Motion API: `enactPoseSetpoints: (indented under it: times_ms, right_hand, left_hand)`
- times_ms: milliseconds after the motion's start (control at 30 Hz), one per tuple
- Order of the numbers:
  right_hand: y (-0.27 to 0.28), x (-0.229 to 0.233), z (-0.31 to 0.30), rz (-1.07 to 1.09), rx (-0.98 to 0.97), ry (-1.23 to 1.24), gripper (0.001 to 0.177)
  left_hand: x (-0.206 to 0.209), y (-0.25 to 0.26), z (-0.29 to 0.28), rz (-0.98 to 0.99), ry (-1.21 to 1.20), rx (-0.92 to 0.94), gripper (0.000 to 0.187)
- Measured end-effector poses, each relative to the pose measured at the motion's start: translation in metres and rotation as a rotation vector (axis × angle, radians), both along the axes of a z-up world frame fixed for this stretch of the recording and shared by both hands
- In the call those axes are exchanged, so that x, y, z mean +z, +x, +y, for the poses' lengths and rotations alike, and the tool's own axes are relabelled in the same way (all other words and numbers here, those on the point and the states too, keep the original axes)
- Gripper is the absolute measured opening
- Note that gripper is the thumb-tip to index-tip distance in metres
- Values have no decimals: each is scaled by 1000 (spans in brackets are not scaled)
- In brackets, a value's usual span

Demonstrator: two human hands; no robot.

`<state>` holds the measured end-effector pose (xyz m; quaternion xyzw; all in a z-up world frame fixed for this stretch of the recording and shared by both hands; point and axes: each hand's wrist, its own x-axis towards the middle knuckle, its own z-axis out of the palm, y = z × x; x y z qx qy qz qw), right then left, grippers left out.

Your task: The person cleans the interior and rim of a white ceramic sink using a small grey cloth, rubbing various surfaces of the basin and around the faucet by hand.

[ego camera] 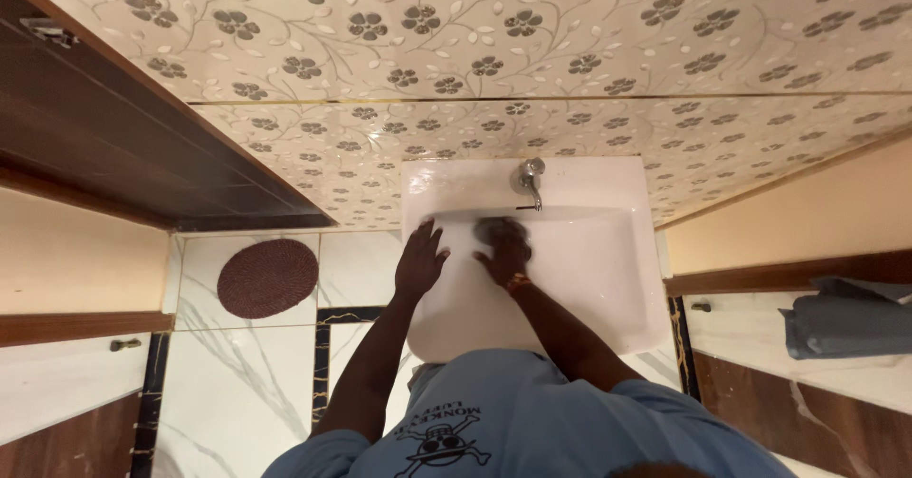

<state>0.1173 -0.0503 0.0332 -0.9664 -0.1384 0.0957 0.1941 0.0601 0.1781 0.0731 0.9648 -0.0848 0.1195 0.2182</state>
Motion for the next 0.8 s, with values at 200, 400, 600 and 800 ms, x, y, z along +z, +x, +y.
enactPoseSetpoints:
  times_ms: [200, 400, 600, 800]
  right_hand:
    - [12, 28, -96, -326, -241, -370, 98]
    - [19, 16, -54, -250, -206, -392, 103]
    - [-10, -4, 27, -385, 313, 4, 64]
    - [-49, -5, 33, -223, 422, 308, 69]
  left_hand:
    - [0, 1, 0, 37, 36, -2, 55]
    - [-1, 0, 0, 13, 79, -6, 56]
    - [-3, 0, -3, 19, 129, -14, 53]
    - [-2, -6, 1, -46, 31, -11, 50]
